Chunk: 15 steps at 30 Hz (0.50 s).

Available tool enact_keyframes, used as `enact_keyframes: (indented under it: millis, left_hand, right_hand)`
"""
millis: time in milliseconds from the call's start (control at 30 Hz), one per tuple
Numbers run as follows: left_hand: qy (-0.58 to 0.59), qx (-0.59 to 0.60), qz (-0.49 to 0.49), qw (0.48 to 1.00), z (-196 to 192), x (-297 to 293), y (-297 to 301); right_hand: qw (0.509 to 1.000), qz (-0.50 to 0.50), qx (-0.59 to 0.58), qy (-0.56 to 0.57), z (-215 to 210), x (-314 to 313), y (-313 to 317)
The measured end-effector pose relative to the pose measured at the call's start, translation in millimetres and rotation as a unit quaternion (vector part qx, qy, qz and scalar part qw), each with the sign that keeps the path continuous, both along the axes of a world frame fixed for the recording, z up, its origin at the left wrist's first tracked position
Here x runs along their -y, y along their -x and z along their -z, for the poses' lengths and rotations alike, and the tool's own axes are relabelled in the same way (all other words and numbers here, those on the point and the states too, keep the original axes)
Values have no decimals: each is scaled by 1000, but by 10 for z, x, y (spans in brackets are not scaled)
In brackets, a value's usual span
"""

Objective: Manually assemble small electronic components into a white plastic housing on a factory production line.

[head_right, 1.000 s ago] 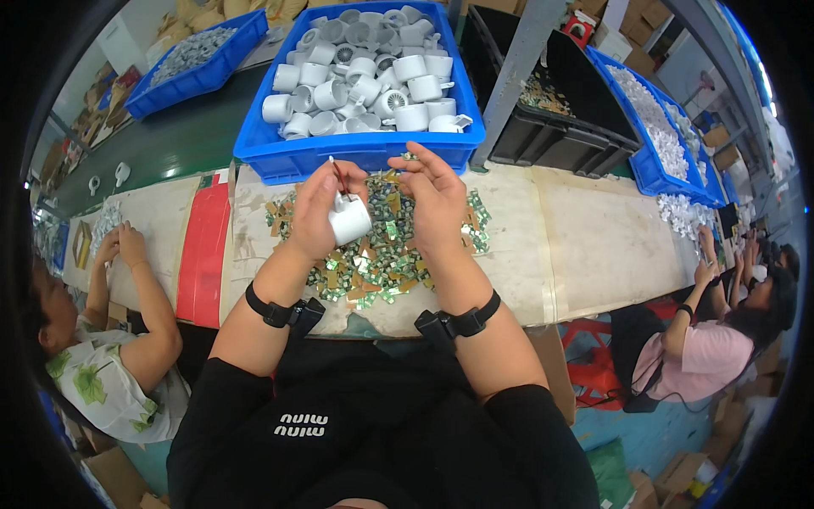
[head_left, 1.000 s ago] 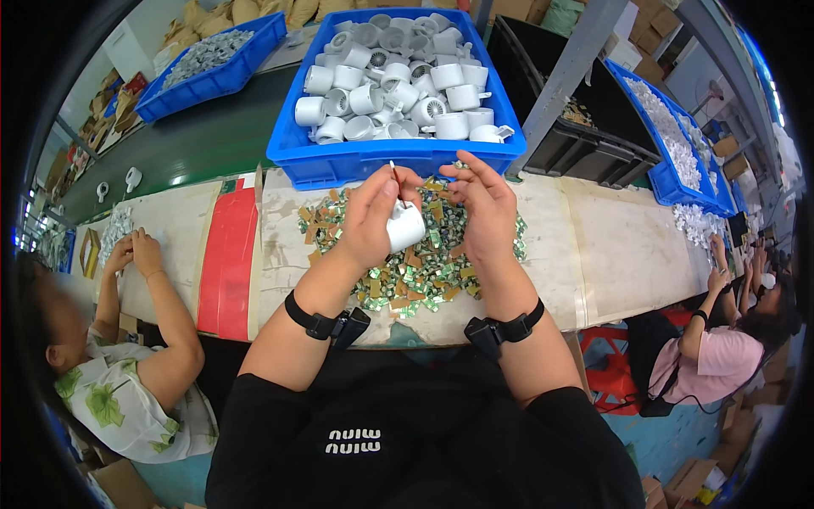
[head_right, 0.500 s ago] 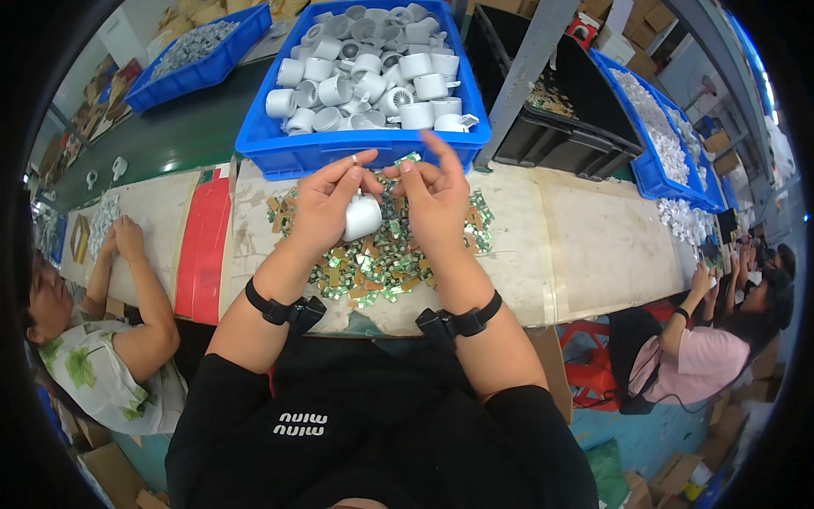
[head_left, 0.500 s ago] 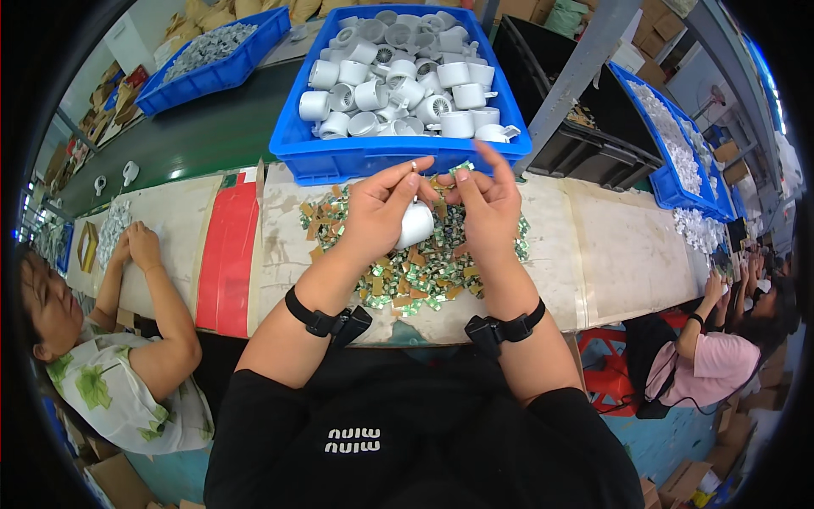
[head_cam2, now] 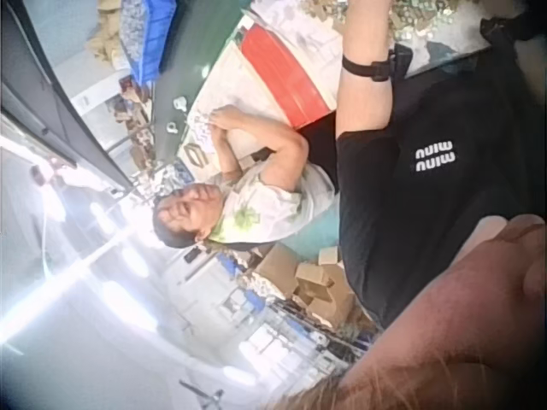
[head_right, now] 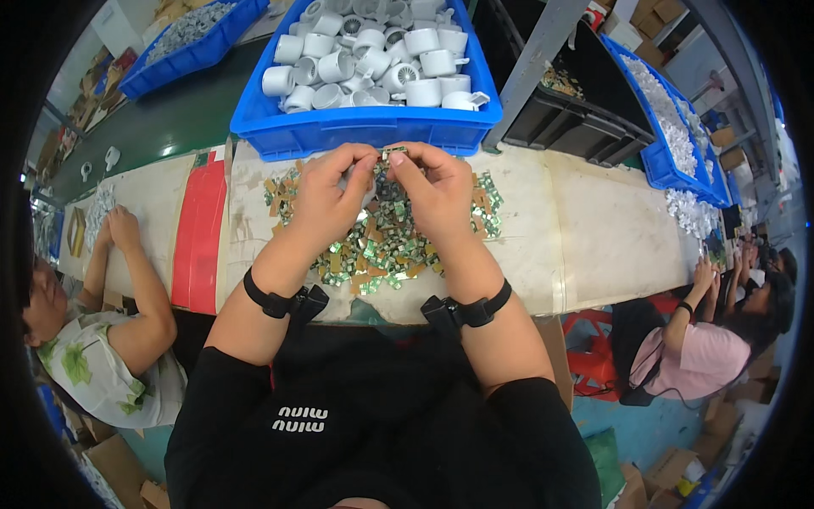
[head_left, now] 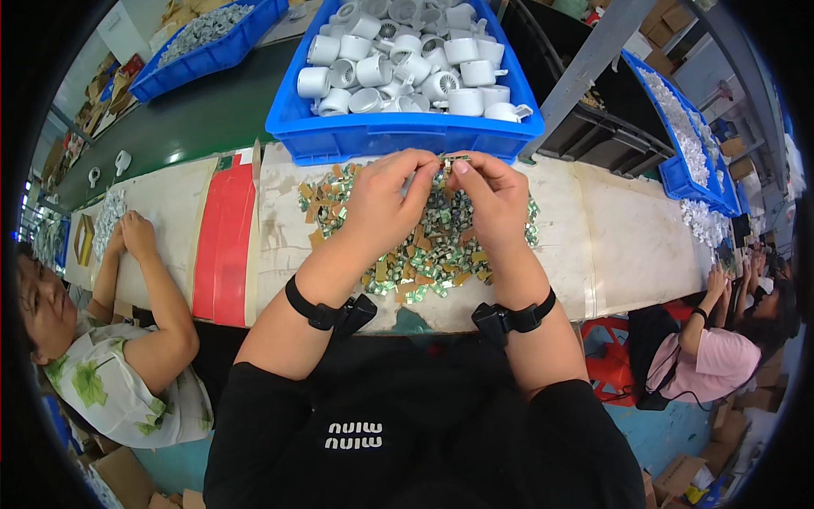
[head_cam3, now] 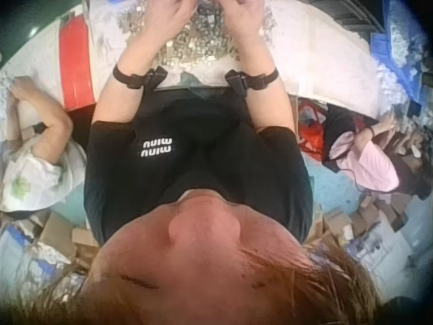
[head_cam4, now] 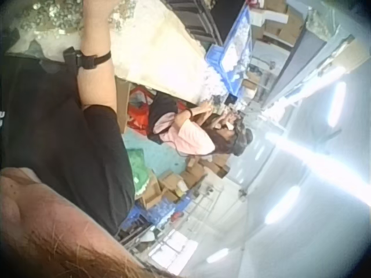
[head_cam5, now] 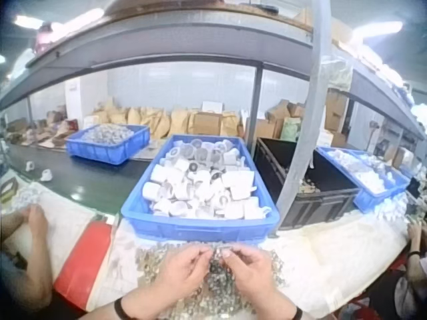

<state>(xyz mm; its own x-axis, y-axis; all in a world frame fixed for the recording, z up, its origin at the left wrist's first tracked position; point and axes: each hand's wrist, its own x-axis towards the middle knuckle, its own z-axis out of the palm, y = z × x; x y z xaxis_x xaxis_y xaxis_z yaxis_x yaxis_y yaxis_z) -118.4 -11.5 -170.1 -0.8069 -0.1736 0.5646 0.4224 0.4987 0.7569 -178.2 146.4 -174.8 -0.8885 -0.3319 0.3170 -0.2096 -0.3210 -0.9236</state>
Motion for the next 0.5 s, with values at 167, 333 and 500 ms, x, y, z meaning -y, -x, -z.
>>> enact_keyframes:
  millis: [167, 333, 500]
  left_hand:
    - [132, -96, -56, 985, -2, 65, 39]
    - [166, -119, -56, 977, -29, 72, 32]
    - [171, -139, -66, 973, -24, 81, 23]
  right_hand:
    - [999, 3, 5, -42, 28, -29, 24]
    - [1000, 19, 12, -5, 13, 14, -6]
    - [1000, -3, 13, 6, 15, 6, -19]
